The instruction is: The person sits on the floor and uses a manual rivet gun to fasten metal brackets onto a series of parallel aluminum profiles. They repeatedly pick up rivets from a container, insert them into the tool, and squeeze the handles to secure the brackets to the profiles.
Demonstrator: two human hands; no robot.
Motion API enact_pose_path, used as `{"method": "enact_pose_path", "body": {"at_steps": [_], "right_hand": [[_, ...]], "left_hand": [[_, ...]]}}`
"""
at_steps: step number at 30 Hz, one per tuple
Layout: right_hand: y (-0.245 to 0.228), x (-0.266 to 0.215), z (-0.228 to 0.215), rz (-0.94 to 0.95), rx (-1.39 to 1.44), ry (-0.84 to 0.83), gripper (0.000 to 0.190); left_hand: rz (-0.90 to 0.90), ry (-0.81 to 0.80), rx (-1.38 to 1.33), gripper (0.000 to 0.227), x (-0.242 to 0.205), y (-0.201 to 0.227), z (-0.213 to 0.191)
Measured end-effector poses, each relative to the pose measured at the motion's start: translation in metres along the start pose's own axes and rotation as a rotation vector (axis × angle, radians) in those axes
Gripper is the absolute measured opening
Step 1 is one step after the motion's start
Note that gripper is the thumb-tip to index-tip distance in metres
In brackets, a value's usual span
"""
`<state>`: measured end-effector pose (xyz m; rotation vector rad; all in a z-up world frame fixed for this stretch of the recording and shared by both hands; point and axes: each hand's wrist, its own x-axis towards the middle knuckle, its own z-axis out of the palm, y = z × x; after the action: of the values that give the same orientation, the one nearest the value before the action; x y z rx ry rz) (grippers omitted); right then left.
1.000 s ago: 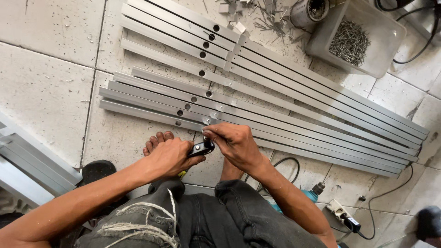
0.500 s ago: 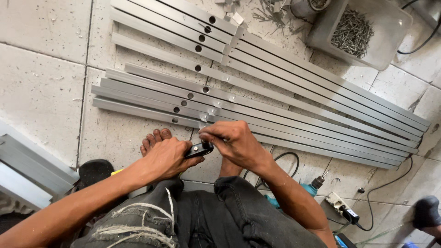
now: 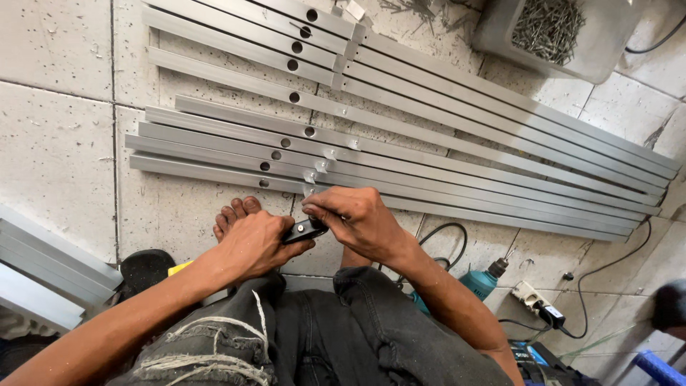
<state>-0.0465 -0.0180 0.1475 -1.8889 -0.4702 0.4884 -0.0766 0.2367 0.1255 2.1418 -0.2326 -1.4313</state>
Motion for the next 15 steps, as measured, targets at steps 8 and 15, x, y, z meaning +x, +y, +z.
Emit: {"method": "enact_pose_path", "body": {"at_steps": [8, 15], "right_hand": [[-0.009, -0.002, -0.023, 0.081, 0.032, -0.196, 0.036], [0.174, -0.13, 0.026, 0.223, 0.429, -0.013, 0.037]], "left_hand": [[0.217, 0.195, -0.168, 0.061, -0.003, -0.004, 0.006], [0.774, 0.769, -0.339, 0.061, 0.058, 0.055, -0.009]]}}
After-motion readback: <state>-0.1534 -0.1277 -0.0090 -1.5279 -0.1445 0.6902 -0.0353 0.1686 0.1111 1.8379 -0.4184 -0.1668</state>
